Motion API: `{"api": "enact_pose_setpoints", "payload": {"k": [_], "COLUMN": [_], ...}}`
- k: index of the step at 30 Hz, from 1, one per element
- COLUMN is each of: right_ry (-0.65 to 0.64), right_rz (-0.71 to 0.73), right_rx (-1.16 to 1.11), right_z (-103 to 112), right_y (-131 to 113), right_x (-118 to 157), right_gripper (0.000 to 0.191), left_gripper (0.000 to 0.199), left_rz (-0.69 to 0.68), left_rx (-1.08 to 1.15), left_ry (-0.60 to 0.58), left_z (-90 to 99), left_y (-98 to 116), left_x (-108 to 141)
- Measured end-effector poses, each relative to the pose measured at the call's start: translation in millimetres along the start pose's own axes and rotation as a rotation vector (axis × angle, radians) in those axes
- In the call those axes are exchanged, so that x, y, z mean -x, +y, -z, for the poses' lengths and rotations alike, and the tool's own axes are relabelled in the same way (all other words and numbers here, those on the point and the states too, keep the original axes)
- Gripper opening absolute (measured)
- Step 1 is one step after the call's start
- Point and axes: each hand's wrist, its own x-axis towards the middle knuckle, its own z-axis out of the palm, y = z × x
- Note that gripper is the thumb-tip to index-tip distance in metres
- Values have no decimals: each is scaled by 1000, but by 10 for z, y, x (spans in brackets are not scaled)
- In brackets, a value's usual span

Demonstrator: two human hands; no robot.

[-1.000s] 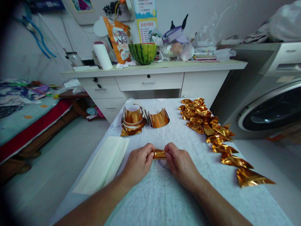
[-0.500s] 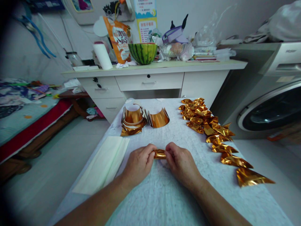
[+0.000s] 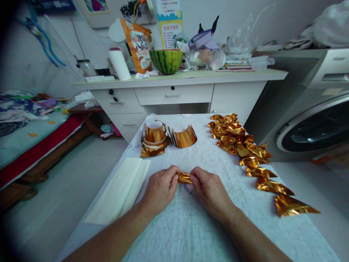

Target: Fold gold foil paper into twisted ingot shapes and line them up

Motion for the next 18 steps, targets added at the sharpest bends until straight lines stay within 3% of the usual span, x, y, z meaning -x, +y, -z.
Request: {"api": "enact_pose_setpoints", "payload": {"k": [7, 18], "right_ry": [88, 88], "right_rz": [-22, 7], "right_rx": [42, 72], "right_z": [-4, -21], "right_y": [29, 51], "right_x": [6, 11], "right_gripper": [14, 13], "left_gripper": [15, 16], "left_rz": [-9, -39], "left_rx": [18, 40], "left_ry": [1, 10], "left_z": [14, -17], "left_y": [5, -8], "left_x": [0, 7]}}
